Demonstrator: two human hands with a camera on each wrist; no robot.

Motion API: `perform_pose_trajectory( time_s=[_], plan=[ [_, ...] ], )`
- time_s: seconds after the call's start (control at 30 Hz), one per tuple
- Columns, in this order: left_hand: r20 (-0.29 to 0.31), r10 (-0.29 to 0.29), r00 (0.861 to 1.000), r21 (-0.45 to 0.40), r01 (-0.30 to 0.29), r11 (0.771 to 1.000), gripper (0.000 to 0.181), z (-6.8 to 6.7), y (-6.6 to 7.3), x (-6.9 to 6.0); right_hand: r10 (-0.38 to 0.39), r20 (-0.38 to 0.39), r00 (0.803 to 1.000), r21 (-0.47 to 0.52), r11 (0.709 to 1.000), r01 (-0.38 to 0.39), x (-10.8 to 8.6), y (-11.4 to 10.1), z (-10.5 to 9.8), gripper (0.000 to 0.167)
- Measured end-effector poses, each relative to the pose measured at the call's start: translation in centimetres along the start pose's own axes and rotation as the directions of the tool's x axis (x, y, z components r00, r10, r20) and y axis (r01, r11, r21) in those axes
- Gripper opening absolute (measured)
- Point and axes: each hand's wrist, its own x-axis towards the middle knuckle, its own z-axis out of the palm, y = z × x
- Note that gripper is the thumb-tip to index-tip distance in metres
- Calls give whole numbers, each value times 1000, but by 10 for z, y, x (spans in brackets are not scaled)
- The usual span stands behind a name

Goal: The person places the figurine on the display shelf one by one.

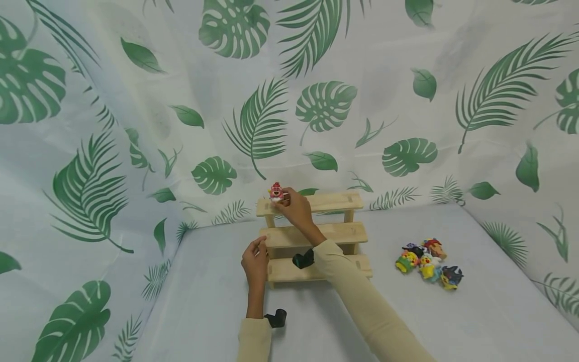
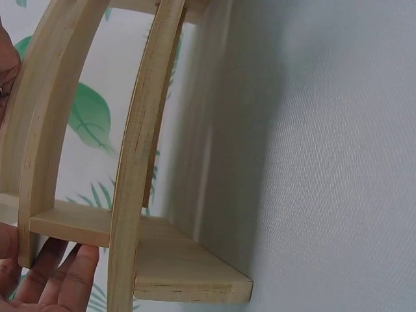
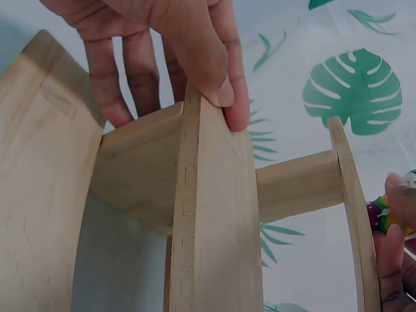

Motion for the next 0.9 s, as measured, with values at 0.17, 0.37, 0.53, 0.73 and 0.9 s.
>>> perform_pose_trajectory(
  time_s=[0.17,0.37,0.53,0.73,0.9],
  plan=[
    [-10,-4,1000,4,4,1000,19,0,0,-1,0,11,1000,-29,1000,0,-2,-3,0,49],
    [-12,4,1000,-3,-4,1000,20,2,-4,1,-39,-16,999,-62,997,38,-4,-6,-2,46],
    [-12,8,1000,-24,-8,1000,20,1,-7,2,-70,-36,997,-100,993,66,-5,-5,1,44],
    [-8,16,1000,-18,-16,1000,20,1,-7,3,-98,-70,993,-108,990,90,-5,-4,2,41],
    [-1,4,1000,-27,-4,1000,21,1,-6,2,-93,-77,993,-113,990,84,-5,-3,3,42]
  ],
)
